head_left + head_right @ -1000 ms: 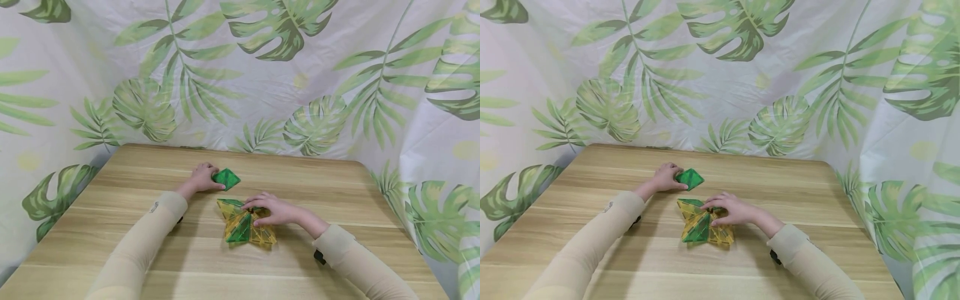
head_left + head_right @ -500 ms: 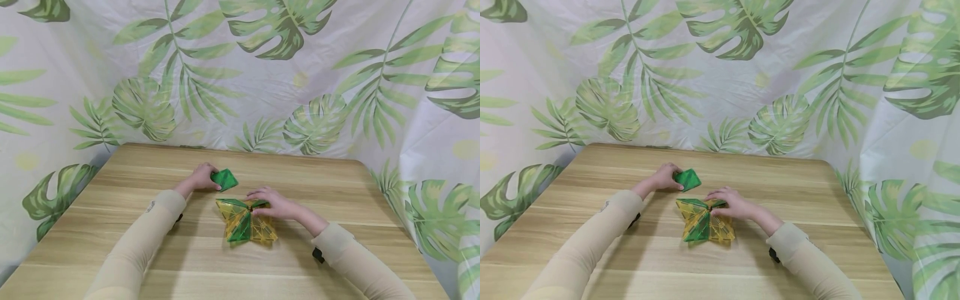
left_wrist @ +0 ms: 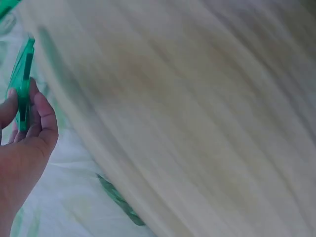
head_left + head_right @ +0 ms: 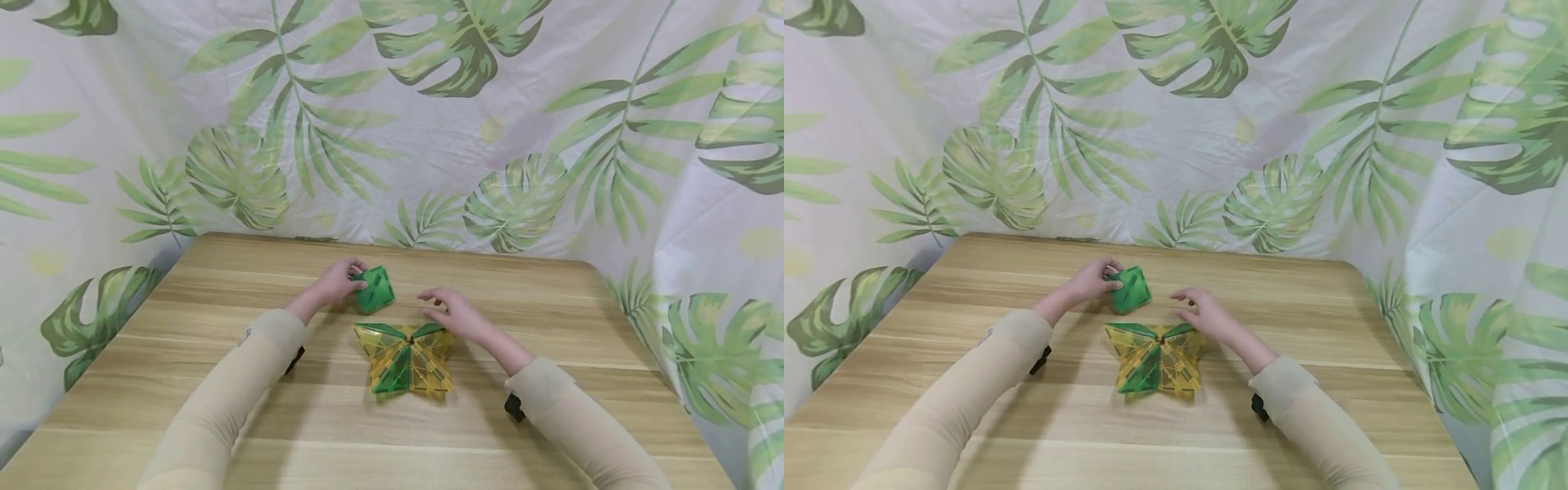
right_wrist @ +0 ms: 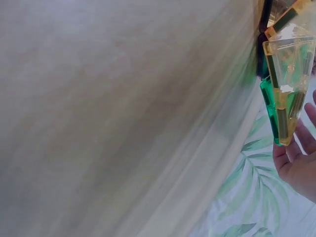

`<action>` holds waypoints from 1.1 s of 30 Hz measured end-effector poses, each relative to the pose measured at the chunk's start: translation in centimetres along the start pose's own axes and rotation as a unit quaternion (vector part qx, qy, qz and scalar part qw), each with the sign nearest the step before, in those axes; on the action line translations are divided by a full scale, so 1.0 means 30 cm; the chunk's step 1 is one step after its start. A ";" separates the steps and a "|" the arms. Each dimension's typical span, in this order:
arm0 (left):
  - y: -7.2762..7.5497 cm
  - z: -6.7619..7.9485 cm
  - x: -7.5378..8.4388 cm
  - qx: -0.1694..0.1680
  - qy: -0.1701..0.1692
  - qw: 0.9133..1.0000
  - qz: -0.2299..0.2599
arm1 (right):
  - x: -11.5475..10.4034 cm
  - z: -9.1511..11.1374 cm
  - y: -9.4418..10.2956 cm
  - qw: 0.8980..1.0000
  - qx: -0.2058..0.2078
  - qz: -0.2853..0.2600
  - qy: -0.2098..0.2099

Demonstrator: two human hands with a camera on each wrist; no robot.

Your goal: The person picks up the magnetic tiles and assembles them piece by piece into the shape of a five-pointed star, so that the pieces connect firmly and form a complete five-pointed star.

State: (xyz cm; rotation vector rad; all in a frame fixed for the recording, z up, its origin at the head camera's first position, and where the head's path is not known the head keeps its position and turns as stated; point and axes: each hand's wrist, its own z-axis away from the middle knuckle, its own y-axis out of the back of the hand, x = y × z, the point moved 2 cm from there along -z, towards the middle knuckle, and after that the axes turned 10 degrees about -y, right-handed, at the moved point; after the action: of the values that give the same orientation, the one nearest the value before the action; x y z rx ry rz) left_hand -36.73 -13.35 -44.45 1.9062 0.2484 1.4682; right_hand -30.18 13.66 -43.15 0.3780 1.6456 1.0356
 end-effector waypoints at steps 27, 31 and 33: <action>-0.084 -0.009 0.262 -0.070 -0.066 0.979 0.182 | -0.026 -0.097 0.030 0.961 -0.060 -0.269 0.010; -0.094 -0.010 0.252 -0.078 -0.060 0.978 0.181 | -0.013 -0.098 0.034 0.967 -0.045 -0.251 0.000; -0.101 -0.009 0.244 -0.088 -0.057 0.978 0.181 | -0.005 -0.098 0.035 0.970 -0.043 -0.241 -0.001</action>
State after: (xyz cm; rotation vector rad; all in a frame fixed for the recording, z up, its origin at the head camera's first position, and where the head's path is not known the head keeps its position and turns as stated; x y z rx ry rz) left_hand -33.72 -7.05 -40.71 1.9502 -0.2876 1.5443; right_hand -33.06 12.88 -42.19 -0.0818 1.5778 0.7323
